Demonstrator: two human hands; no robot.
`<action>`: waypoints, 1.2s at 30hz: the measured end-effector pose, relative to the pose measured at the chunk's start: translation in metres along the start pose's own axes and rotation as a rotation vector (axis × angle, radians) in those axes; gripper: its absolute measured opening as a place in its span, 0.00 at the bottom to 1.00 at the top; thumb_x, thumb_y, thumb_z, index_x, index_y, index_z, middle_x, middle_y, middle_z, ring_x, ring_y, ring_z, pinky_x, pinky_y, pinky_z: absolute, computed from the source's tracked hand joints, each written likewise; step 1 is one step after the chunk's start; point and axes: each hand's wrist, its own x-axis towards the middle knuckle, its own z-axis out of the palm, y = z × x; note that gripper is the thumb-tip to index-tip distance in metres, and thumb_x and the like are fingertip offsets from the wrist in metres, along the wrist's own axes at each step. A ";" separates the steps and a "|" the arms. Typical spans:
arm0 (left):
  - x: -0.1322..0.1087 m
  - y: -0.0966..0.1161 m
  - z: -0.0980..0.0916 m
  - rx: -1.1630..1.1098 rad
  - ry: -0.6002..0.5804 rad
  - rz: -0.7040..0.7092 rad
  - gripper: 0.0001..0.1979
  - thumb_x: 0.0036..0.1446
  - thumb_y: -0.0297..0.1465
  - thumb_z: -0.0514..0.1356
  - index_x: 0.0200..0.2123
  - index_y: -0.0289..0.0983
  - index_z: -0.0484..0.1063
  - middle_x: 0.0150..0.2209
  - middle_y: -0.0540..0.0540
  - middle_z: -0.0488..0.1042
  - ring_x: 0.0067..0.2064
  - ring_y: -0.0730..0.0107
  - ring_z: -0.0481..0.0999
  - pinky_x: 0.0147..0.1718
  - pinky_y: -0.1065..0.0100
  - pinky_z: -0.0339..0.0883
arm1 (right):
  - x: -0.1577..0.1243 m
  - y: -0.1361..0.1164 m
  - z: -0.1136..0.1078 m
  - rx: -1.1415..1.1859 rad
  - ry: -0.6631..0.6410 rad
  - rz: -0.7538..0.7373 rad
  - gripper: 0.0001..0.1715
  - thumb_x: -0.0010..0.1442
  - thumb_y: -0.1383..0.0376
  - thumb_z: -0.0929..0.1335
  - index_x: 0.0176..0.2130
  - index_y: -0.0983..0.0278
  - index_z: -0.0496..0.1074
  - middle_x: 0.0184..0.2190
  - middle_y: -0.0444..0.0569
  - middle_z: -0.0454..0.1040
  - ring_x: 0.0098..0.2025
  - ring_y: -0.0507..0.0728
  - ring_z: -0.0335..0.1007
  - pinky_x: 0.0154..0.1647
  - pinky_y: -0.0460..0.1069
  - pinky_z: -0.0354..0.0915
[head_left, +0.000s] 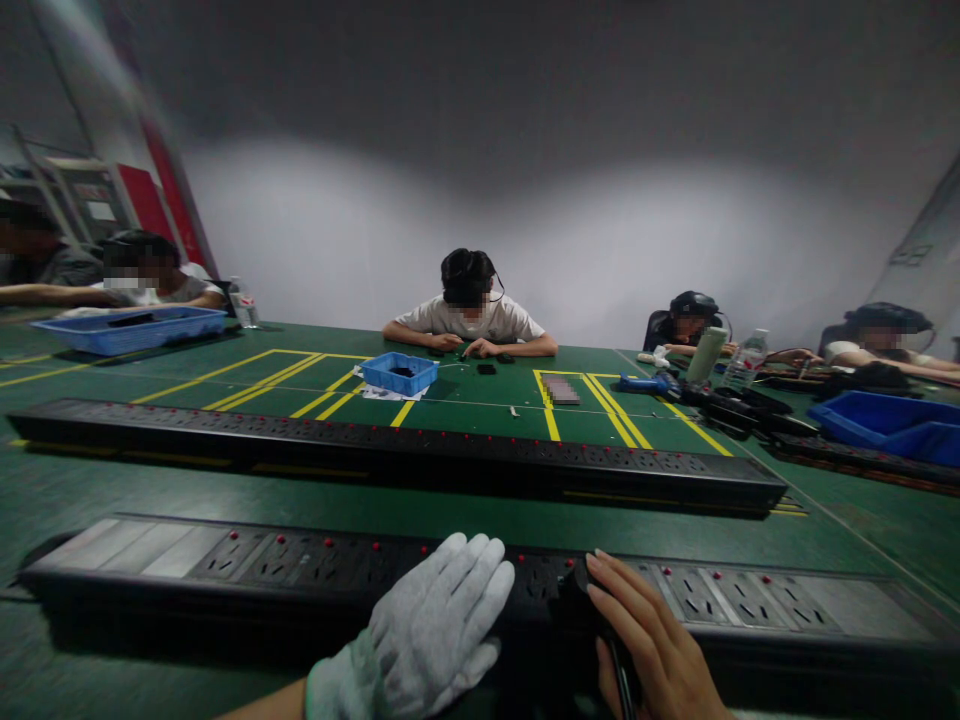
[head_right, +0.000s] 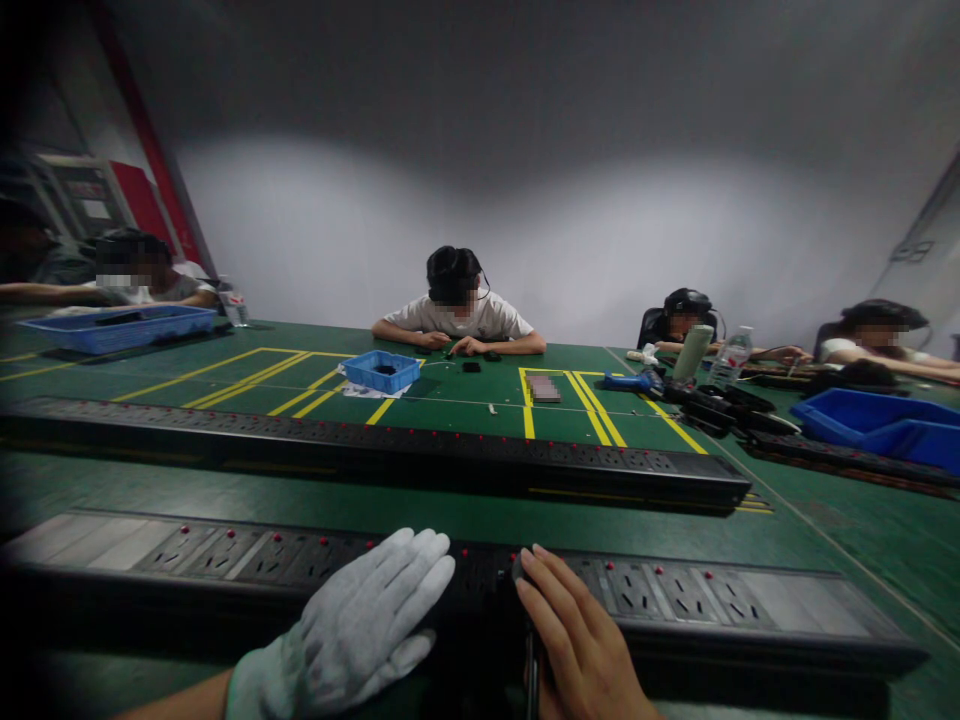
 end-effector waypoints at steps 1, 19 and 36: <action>0.000 0.000 0.000 -0.002 -0.002 0.001 0.21 0.68 0.32 0.49 0.58 0.29 0.69 0.59 0.37 0.70 0.59 0.55 0.70 0.62 0.54 0.56 | 0.000 0.000 0.000 -0.001 -0.002 0.004 0.34 0.57 0.81 0.58 0.62 0.72 0.61 0.62 0.59 0.63 0.67 0.63 0.55 0.63 0.58 0.64; -0.002 0.001 0.001 0.000 -0.012 0.003 0.22 0.67 0.32 0.50 0.59 0.28 0.67 0.61 0.35 0.67 0.61 0.53 0.67 0.63 0.53 0.55 | 0.003 -0.004 -0.003 -0.022 -0.002 0.020 0.35 0.57 0.80 0.60 0.63 0.69 0.61 0.61 0.57 0.67 0.66 0.63 0.59 0.60 0.57 0.68; -0.006 0.002 0.005 0.005 -0.042 -0.005 0.23 0.68 0.32 0.49 0.61 0.29 0.65 0.63 0.36 0.65 0.63 0.54 0.66 0.64 0.53 0.54 | 0.002 -0.002 -0.002 -0.018 0.004 0.012 0.34 0.56 0.80 0.59 0.62 0.70 0.61 0.61 0.58 0.66 0.66 0.63 0.58 0.61 0.57 0.66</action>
